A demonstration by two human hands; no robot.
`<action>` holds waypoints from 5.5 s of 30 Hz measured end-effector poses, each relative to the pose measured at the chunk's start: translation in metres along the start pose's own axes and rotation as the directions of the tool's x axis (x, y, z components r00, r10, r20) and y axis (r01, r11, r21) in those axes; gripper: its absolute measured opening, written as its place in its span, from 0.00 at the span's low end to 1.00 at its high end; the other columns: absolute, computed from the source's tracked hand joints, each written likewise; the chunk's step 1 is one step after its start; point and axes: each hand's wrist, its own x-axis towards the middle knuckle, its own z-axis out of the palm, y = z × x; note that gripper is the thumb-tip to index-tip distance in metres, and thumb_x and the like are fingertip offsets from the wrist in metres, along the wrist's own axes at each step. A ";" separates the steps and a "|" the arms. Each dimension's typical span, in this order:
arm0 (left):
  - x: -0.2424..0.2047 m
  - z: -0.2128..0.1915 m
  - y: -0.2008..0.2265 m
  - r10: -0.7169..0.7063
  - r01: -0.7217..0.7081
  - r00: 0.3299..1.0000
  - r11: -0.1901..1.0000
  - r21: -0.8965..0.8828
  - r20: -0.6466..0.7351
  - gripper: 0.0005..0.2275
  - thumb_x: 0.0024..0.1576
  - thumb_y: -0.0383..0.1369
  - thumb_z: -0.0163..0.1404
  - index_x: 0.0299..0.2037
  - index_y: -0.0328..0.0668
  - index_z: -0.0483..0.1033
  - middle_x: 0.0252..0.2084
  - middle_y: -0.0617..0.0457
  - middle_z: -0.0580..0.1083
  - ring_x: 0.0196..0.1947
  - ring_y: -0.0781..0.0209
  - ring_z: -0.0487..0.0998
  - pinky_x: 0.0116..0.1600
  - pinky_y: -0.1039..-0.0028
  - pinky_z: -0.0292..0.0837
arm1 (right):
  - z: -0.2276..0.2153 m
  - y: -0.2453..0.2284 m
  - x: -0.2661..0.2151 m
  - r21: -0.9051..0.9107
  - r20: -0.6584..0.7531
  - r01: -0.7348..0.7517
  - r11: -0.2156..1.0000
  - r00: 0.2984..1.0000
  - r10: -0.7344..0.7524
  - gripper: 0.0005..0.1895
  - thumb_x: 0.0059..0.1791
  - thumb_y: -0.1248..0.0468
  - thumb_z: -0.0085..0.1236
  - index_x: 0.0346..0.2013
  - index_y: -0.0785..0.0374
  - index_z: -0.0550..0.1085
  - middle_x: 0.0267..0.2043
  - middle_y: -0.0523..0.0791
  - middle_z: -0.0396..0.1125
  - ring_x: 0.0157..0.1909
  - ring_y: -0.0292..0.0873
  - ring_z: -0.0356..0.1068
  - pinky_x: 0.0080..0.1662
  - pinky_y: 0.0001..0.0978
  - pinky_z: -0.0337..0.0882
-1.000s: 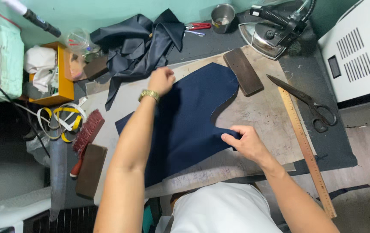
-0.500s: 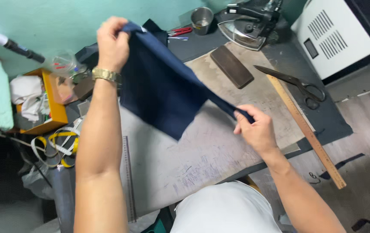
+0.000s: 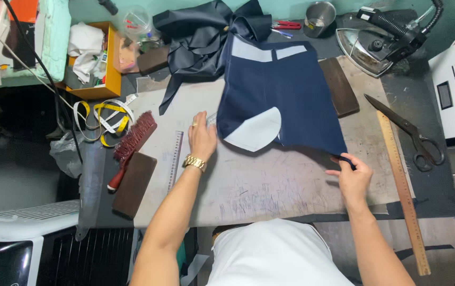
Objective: The person irons a dark blue fabric piece on a work table, uses a wooden ruler and pink chalk to mark lines along the material, and trims the fabric with shears.
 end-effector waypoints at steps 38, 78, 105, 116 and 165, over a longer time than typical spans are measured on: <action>-0.092 0.062 0.006 -0.731 0.700 0.588 0.246 -0.670 0.346 0.14 0.51 0.25 0.62 0.47 0.33 0.77 0.35 0.40 0.81 0.35 0.49 0.86 0.44 0.56 0.85 | -0.069 0.087 0.055 0.007 0.147 -0.440 0.898 0.889 0.434 0.29 0.48 0.69 0.68 0.59 0.73 0.64 0.38 0.50 0.72 0.24 0.48 0.75 0.27 0.39 0.82; -0.165 -0.011 0.020 -0.745 0.789 0.611 0.601 -0.127 0.269 0.09 0.52 0.28 0.60 0.40 0.34 0.78 0.18 0.53 0.72 0.16 0.65 0.76 0.22 0.75 0.81 | -0.096 0.073 0.040 -0.513 0.120 -0.213 0.832 0.941 0.315 0.27 0.51 0.63 0.68 0.60 0.71 0.70 0.37 0.53 0.73 0.27 0.40 0.71 0.23 0.29 0.73; -0.173 -0.006 0.034 -0.694 0.778 0.607 0.618 -0.110 0.387 0.10 0.58 0.25 0.54 0.47 0.26 0.76 0.22 0.47 0.72 0.18 0.59 0.79 0.25 0.76 0.77 | -0.100 0.080 0.043 -0.623 0.138 -0.262 0.737 0.891 0.433 0.27 0.49 0.61 0.67 0.58 0.74 0.72 0.37 0.54 0.75 0.24 0.43 0.74 0.21 0.29 0.77; -0.174 -0.025 0.035 -0.691 0.762 0.616 0.644 -0.067 0.378 0.09 0.58 0.25 0.53 0.47 0.31 0.78 0.26 0.44 0.75 0.21 0.59 0.79 0.29 0.73 0.80 | -0.101 0.043 0.028 -0.599 0.217 -0.266 0.755 0.854 0.473 0.25 0.48 0.69 0.64 0.59 0.75 0.71 0.33 0.56 0.72 0.23 0.43 0.70 0.25 0.33 0.78; -0.017 0.118 -0.001 0.182 -0.254 0.964 0.843 0.474 0.193 0.22 0.69 0.35 0.43 0.73 0.47 0.59 0.77 0.40 0.52 0.77 0.44 0.49 0.77 0.49 0.39 | 0.066 0.097 0.109 -0.542 0.604 0.706 0.456 0.704 -0.373 0.29 0.60 0.50 0.53 0.63 0.74 0.71 0.76 0.61 0.49 0.78 0.59 0.44 0.75 0.54 0.40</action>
